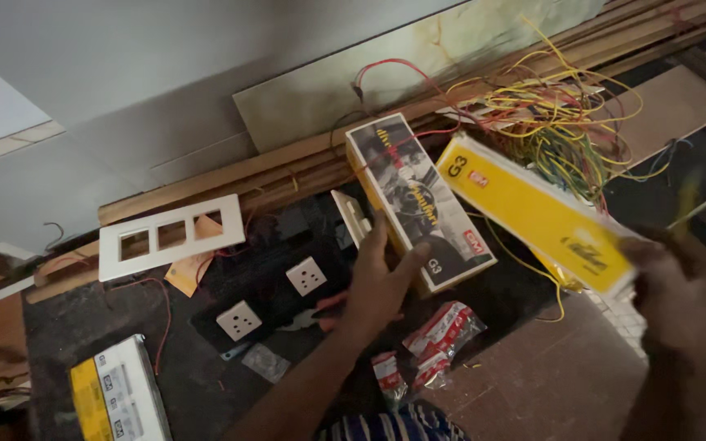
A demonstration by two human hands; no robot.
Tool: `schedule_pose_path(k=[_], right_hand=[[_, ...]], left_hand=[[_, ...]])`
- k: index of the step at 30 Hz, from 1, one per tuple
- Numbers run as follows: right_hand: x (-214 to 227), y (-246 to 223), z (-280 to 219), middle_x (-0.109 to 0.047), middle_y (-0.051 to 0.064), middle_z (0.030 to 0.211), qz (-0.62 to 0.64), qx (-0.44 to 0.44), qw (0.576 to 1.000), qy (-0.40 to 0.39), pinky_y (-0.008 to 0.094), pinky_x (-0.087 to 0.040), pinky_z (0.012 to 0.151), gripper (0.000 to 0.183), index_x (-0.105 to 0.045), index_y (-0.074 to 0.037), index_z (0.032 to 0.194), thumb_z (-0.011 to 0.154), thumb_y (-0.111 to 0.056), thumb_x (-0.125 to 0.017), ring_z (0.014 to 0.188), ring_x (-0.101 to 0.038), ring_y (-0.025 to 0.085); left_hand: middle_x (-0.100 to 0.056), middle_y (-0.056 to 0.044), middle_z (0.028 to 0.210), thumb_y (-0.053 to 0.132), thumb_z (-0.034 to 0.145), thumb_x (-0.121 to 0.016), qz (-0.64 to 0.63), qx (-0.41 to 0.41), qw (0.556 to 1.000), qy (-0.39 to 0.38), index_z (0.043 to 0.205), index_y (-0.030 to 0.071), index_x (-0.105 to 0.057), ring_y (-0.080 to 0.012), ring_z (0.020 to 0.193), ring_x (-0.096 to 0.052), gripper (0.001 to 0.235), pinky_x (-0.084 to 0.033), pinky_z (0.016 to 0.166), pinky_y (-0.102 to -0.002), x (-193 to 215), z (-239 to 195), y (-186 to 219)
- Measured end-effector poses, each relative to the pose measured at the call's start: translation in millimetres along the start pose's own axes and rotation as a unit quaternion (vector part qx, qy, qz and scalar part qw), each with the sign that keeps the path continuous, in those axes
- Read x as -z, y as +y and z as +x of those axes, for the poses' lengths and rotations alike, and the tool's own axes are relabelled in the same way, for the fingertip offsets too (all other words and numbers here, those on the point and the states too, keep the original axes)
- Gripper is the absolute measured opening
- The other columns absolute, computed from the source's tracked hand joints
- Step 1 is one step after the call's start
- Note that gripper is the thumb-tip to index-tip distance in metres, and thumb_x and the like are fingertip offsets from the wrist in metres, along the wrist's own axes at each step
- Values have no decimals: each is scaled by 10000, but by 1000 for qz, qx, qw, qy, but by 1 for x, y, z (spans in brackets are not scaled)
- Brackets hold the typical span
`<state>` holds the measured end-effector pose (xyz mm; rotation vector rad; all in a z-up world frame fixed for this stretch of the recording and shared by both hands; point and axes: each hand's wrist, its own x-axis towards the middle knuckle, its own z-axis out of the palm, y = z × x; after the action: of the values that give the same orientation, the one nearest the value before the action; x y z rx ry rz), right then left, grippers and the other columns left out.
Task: The person assembles an electrical switchboard by stripping wires with pliers and connecting them to sockets and switches on a plastic plate using a screwdriver. They handle various components from packaging boxes and use tape.
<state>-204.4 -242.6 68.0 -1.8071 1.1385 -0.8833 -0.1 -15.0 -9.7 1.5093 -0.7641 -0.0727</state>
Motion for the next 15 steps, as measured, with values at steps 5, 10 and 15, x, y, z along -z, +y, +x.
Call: schedule_pose_path(k=[5, 10, 15], right_hand=[[3, -27, -34, -612, 60, 905, 133, 70, 989, -12, 253, -401, 558, 350, -599, 48, 1294, 1013, -122, -720, 664, -518, 145], [-61, -53, -57, -618, 195, 1300, 218, 301, 917, -147, 371, -653, 976, 608, -529, 12, 1346, 827, -50, -839, 1190, -707, 291], [-96, -63, -86, -519, 278, 1301, -161, 348, 923, -19, 442, -579, 837, 841, -618, 54, 1291, 622, -320, -964, 1104, -638, 424]], left_hand=[[-687, -156, 1093, 341, 948, -682, -47, 102, 993, -34, 1429, -70, -429, -231, 984, -699, 681, -570, 846, -366, -13, 18, -4], [-700, -188, 1048, 348, 1021, -631, -18, 127, 992, 18, 1286, -43, -608, -228, 944, -671, 472, -541, 852, -380, -13, 22, 15], [-716, -100, 1118, 375, 949, -683, -193, 144, 969, 50, 1301, -7, -589, -168, 961, -710, 528, -595, 830, -306, -9, 30, 37]])
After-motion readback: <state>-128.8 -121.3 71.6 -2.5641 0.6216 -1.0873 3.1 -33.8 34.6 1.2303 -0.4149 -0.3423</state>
